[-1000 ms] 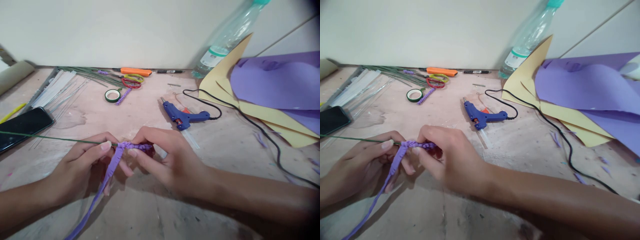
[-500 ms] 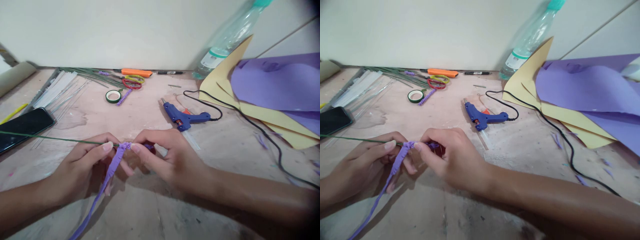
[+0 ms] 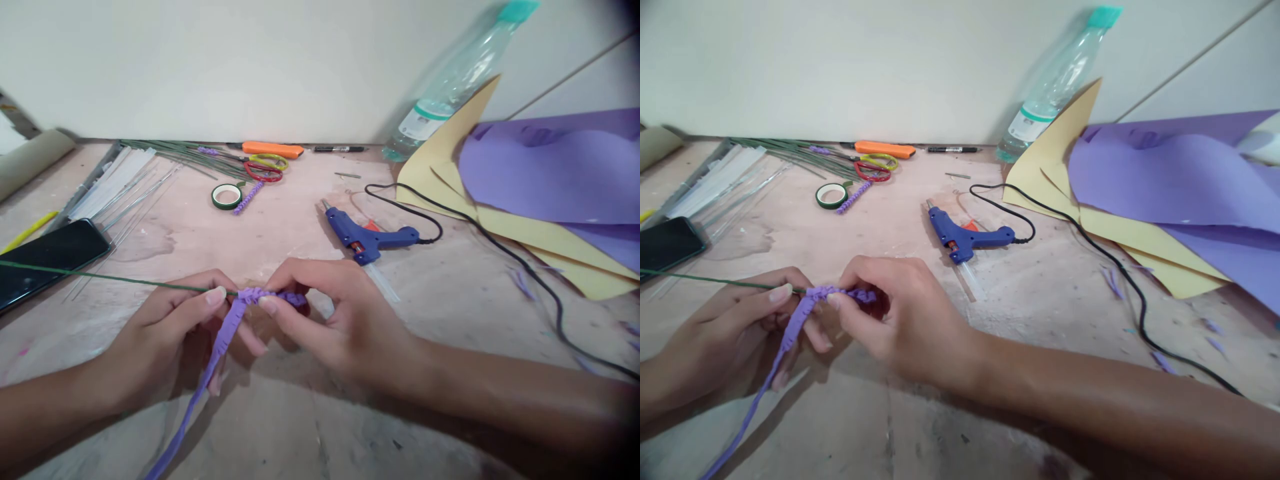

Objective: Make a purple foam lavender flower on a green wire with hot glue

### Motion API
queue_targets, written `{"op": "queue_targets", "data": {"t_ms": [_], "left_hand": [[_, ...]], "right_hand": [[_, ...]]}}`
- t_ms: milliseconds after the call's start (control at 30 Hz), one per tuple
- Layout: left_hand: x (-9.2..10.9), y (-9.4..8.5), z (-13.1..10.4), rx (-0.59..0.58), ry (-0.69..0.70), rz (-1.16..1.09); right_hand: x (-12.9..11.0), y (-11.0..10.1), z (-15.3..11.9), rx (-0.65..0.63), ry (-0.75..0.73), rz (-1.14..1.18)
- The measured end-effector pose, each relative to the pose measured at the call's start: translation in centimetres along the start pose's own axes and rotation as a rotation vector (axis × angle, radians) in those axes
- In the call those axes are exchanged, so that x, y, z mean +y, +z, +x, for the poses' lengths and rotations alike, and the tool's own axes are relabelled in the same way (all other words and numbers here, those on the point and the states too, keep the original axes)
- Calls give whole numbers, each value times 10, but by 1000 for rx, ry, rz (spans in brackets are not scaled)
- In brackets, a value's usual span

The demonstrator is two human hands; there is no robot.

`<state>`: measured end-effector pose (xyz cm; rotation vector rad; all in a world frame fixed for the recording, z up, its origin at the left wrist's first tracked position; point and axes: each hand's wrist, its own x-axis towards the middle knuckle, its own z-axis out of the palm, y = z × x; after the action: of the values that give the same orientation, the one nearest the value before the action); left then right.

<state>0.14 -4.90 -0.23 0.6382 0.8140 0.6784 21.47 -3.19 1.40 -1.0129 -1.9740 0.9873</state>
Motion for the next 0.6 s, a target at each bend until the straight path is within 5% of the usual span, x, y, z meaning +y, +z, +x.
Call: {"op": "queue_targets", "data": {"t_ms": [600], "left_hand": [[2,1,-3,-22,-5,6]], "right_hand": [[-3,-3,-2,-71,92,119]]}}
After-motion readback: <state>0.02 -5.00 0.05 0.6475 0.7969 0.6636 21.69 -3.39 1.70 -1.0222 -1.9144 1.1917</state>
